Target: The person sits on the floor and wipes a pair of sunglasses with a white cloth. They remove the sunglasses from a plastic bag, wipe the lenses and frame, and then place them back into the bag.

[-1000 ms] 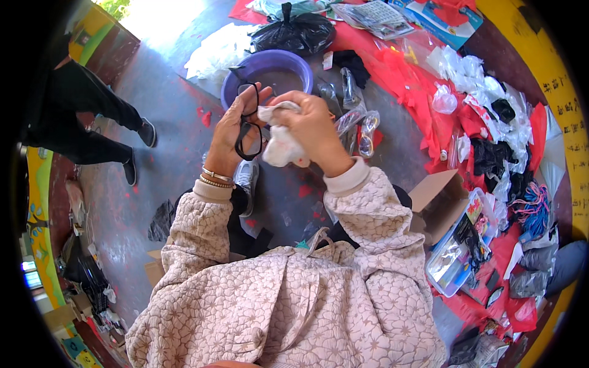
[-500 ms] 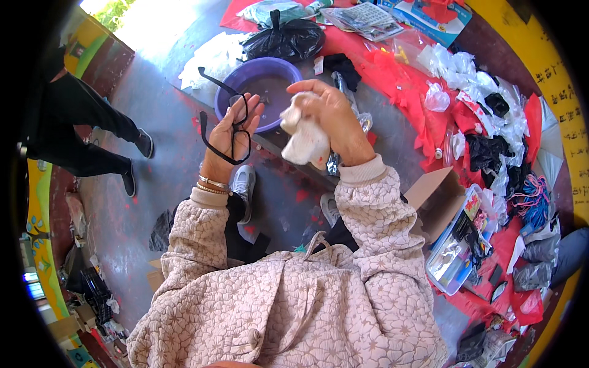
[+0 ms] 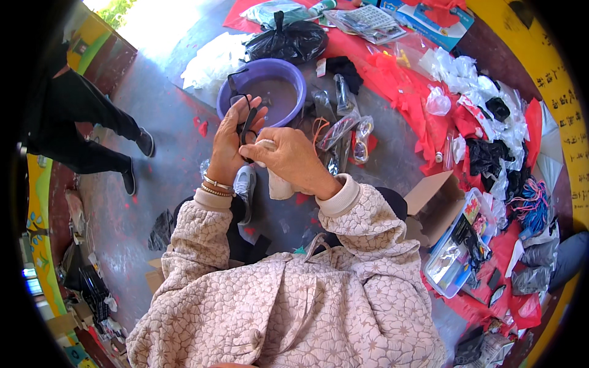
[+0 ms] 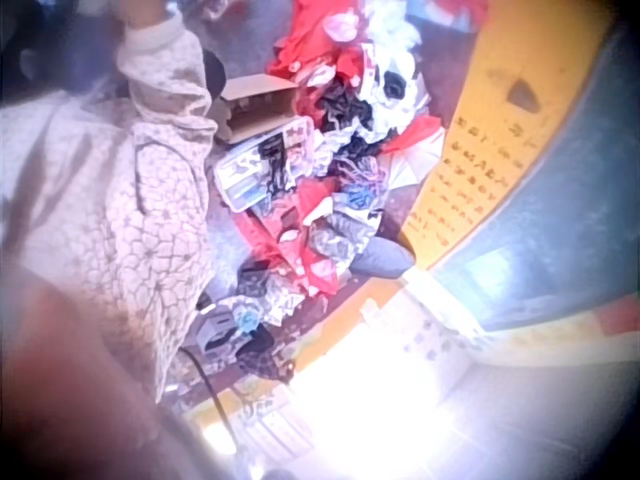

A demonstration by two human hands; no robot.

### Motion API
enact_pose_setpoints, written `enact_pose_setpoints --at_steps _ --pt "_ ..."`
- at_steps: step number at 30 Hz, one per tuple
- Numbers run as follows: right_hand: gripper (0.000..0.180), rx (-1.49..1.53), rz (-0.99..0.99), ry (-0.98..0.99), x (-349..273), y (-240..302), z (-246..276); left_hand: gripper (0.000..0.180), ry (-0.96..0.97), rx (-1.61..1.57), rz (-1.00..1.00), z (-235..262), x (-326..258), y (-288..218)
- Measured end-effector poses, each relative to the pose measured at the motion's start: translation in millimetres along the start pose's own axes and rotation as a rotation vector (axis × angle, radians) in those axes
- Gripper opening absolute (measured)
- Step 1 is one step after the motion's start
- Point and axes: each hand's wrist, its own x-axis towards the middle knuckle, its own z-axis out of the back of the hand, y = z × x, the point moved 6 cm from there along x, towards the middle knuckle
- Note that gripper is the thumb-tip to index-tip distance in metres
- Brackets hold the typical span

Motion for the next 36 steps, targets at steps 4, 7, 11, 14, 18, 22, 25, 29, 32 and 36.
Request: enact_pose_setpoints --at_steps 4,7,11,14,18,22,25,29,32,36 --pt "0.041 -0.117 -0.029 -0.053 7 -7 8 0.041 -0.029 0.025 0.064 -13 -6 2" --pt "0.039 -0.157 -0.011 -0.091 12 -18 9 0.042 0.084 -0.011 0.111 -21 -9 10" --pt "0.038 -0.136 -0.046 -0.044 16 -23 9 0.041 0.108 -0.138 0.206 -23 -9 17" --pt "0.038 -0.146 -0.04 0.004 18 -26 8 0.039 0.132 0.05 0.169 -24 -12 16" --pt "0.037 -0.091 0.035 0.095 15 -11 17 0.038 0.094 -0.015 0.286 -5 -5 24" --pt "0.026 0.251 -0.102 -0.216 17 -5 65 0.034 0.055 0.024 0.379 -8 -11 20" --pt "0.038 0.256 0.039 -0.167 13 11 61 0.035 0.083 0.01 0.435 -8 -12 28" --pt "0.041 0.146 0.101 -0.007 9 18 36 0.028 0.097 0.005 0.435 -6 -10 33" --pt "0.041 0.048 0.131 -0.004 8 16 29 0.029 0.074 -0.015 0.43 3 -9 33" --pt "0.047 -0.344 0.383 -0.049 4 18 11 0.037 -0.034 -0.136 0.422 -6 -7 32"
